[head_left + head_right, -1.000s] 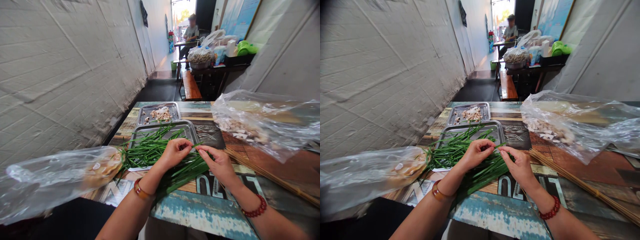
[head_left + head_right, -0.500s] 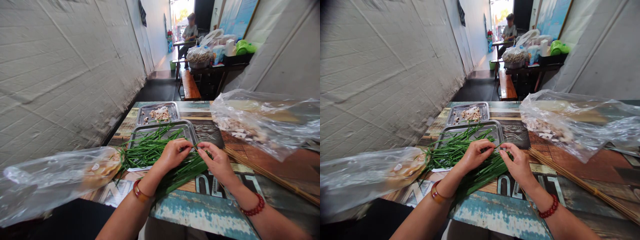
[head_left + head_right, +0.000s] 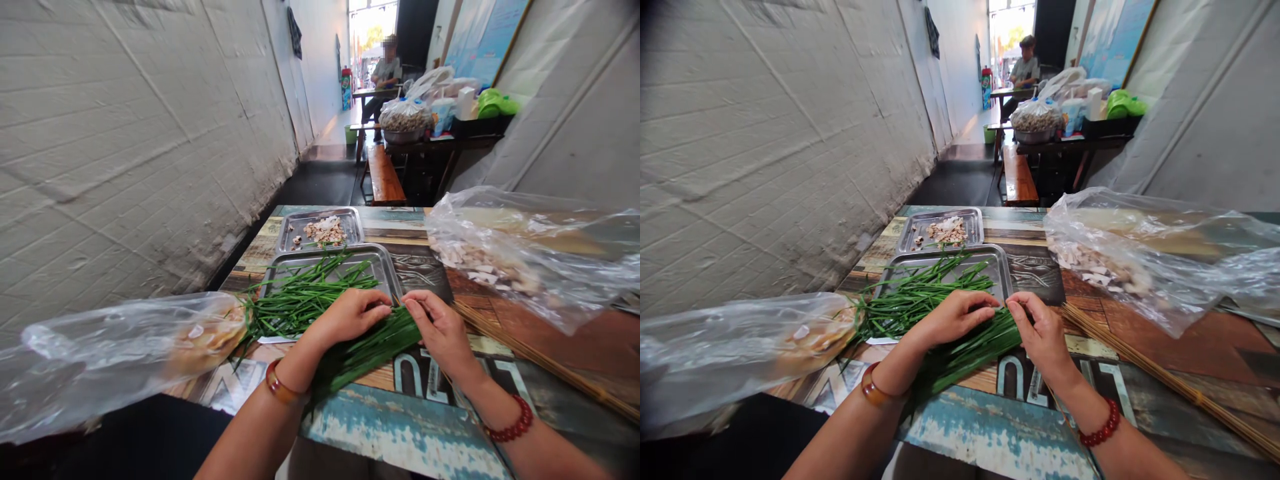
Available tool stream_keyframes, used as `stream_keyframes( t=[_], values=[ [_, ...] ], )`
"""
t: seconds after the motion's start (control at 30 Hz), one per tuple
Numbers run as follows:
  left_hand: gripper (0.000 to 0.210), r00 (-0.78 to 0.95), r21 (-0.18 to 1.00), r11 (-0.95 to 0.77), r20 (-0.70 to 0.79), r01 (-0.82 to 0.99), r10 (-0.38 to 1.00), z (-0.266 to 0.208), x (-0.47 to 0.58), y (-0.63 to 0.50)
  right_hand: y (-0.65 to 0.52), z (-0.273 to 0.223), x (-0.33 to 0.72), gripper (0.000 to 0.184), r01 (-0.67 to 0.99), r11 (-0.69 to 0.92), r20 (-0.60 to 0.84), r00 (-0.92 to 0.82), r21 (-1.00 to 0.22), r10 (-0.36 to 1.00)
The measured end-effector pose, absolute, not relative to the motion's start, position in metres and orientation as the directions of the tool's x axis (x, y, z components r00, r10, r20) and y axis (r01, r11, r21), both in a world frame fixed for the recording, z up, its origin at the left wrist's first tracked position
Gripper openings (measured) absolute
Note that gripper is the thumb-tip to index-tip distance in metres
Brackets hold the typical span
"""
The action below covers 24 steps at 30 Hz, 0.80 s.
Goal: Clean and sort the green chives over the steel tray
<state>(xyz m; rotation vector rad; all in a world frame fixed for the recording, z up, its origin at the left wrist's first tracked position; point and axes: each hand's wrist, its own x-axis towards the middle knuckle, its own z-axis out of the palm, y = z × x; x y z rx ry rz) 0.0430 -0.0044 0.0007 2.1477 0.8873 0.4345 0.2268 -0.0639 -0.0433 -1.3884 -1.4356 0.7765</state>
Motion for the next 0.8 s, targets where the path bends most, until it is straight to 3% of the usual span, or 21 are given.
stream_keyframes(
  t=[0.17, 0.27, 0.37, 0.5, 0.67, 0.8],
  values=[
    [0.024, 0.754, 0.637, -0.565, -0.039, 0.525, 0.656, 0.005, 0.040, -0.008, -0.063, -0.043, 0.227, 0.027, 0.436, 0.185, 0.252, 0.099, -0.881, 0.963],
    [0.021, 0.754, 0.642, -0.563, -0.035, 0.520, 0.656, 0.006, 0.036, -0.007, -0.062, -0.043, 0.226, 0.025, 0.482, 0.215, 0.272, 0.051, -0.850, 0.961],
    [0.022, 0.635, 0.677, -0.498, 0.057, 0.542, 0.770, 0.004, 0.029, 0.003, -0.061, -0.044, 0.225, 0.026, 0.505, 0.210, 0.257, 0.023, -0.837, 0.966],
    [0.021, 0.355, 0.610, -0.435, 0.256, 0.662, 0.899, -0.003, 0.020, 0.019, -0.067, -0.041, 0.225, 0.022, 0.520, 0.282, 0.313, -0.029, -0.806, 0.949],
    [0.016, 0.345, 0.571, -0.495, 0.357, 0.655, 0.868, -0.009, 0.017, 0.023, -0.086, -0.025, 0.230, 0.016, 0.506, 0.435, 0.469, -0.067, -0.745, 0.881],
    [0.017, 0.402, 0.555, -0.554, 0.382, 0.620, 0.832, -0.007, 0.017, 0.022, -0.096, -0.015, 0.236, 0.015, 0.540, 0.420, 0.522, 0.044, -0.730, 0.852]
  ],
)
